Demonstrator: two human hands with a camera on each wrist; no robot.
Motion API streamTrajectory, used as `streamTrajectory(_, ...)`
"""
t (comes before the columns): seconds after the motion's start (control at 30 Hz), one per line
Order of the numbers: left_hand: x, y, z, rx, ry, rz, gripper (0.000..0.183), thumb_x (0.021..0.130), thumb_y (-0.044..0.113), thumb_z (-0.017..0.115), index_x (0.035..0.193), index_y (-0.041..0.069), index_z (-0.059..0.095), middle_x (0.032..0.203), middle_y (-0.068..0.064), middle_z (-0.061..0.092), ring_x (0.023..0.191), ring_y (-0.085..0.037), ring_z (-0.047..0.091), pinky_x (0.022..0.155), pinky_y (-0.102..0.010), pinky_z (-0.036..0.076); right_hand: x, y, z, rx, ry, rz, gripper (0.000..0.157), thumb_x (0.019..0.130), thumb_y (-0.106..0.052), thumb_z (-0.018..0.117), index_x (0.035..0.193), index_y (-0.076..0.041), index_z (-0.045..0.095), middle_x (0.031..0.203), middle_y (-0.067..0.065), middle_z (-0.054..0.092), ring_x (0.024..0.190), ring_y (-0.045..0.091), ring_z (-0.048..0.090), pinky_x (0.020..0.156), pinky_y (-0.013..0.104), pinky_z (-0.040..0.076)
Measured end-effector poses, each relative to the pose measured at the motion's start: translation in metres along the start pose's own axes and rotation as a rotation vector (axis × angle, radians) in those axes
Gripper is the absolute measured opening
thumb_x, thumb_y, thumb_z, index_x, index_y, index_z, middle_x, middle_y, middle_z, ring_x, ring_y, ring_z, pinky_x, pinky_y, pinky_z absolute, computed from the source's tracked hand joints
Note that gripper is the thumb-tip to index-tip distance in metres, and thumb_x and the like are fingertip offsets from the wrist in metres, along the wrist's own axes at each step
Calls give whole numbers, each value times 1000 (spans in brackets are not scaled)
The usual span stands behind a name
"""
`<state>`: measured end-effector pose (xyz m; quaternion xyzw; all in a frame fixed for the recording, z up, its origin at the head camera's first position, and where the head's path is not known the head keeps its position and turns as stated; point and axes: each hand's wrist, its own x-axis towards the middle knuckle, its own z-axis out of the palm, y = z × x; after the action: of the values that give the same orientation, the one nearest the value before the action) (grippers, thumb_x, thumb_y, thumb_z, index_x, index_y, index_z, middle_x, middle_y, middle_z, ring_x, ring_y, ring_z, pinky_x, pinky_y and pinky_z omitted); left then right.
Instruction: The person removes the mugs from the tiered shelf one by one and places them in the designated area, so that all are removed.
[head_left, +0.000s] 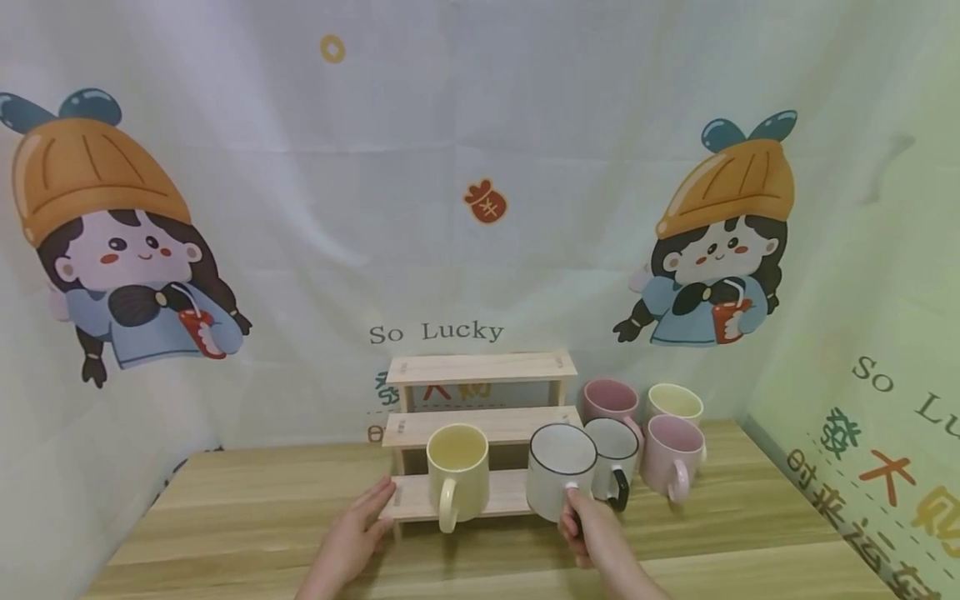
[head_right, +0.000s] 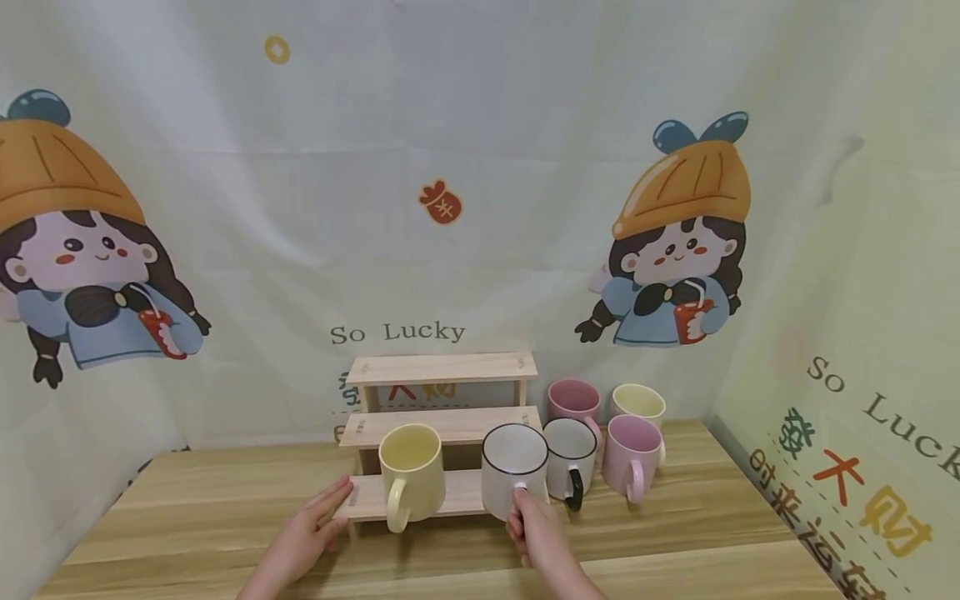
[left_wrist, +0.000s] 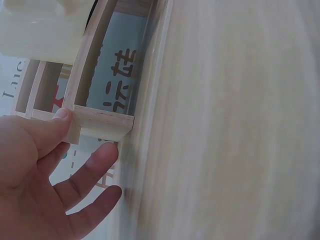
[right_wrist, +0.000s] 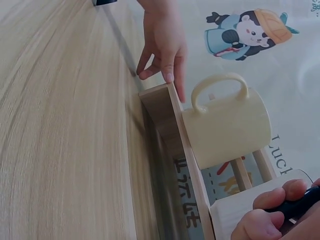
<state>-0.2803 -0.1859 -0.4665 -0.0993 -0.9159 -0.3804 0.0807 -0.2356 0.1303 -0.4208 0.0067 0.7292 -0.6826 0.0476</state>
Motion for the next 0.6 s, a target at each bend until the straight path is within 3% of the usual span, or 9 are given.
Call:
streamTrajectory(0.13, 1, 0, 1, -9, -9, -16, 50, 90, 7, 61, 138, 6, 49, 150, -11, 39, 57, -5, 54, 95, -48, 49, -2, -1, -5, 5, 6, 6, 45, 99, -30, 31, 57, -13, 35, 52, -5, 35, 44, 7, 24, 39, 16, 20)
streamTrajectory(0.43, 0, 1, 0, -29, -17, -34, 51, 90, 6, 61, 139, 6, 48, 151, -10, 39, 53, -7, 53, 75, -28, 52, -8, -6, -16, 10, 58, 16, 47, 100, -29, 30, 56, -12, 32, 51, -4, 33, 43, 7, 21, 38, 16, 18)
streamTrajectory(0.6, 0, 1, 0, -17, -17, -34, 51, 90, 7, 61, 139, 7, 48, 151, -9, 39, 53, -8, 53, 77, -32, 53, -13, -9, -26, 30, 100, 19, 47, 100, -28, 30, 56, -12, 32, 52, -3, 34, 43, 6, 21, 39, 15, 18)
